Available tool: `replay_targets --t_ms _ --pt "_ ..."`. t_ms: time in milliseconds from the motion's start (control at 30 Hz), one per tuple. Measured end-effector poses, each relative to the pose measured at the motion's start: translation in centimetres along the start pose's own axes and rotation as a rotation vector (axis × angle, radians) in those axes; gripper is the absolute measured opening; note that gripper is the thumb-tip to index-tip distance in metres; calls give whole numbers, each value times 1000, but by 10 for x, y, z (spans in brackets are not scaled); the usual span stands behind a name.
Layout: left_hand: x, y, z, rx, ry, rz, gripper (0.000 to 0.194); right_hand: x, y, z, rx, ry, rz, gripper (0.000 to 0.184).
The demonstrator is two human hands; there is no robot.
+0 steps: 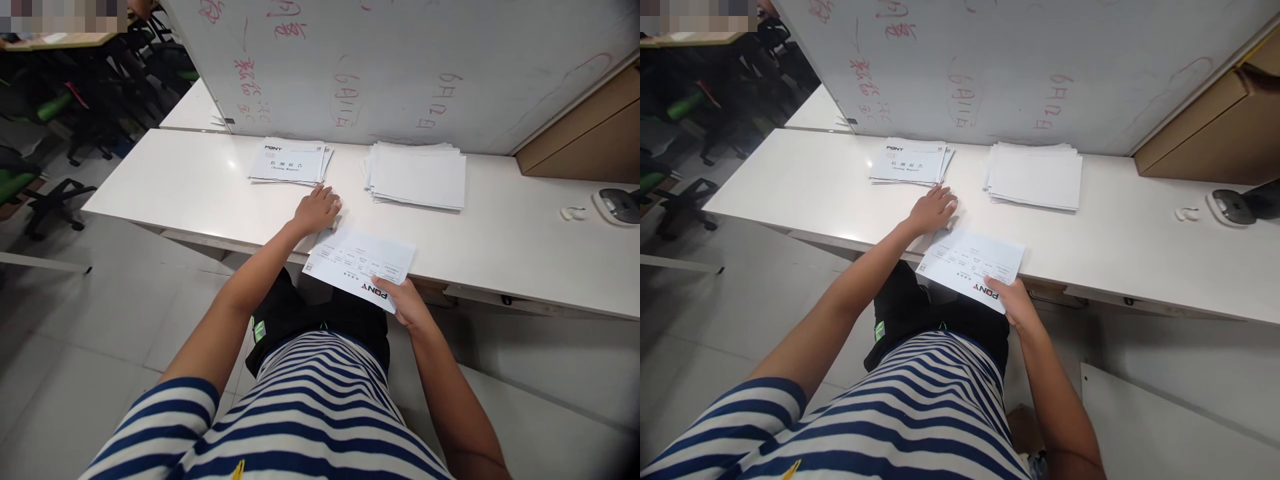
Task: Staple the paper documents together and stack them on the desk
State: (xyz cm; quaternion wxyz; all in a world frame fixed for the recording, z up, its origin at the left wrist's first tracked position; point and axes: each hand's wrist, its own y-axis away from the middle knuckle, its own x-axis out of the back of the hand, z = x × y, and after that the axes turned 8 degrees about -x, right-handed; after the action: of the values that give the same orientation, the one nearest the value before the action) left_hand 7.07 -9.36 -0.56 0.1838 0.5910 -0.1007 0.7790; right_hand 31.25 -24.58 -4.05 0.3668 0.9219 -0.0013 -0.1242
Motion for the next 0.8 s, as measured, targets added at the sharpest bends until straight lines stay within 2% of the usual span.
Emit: replay_targets --t_ms 500,800 --pt "0 0 -1 -18 19 -2 58 -4 -9 -4 57 56 -63 60" --pt "-1 -1 -2 -20 -3 -8 54 -3 -8 1 29 23 -57 65"
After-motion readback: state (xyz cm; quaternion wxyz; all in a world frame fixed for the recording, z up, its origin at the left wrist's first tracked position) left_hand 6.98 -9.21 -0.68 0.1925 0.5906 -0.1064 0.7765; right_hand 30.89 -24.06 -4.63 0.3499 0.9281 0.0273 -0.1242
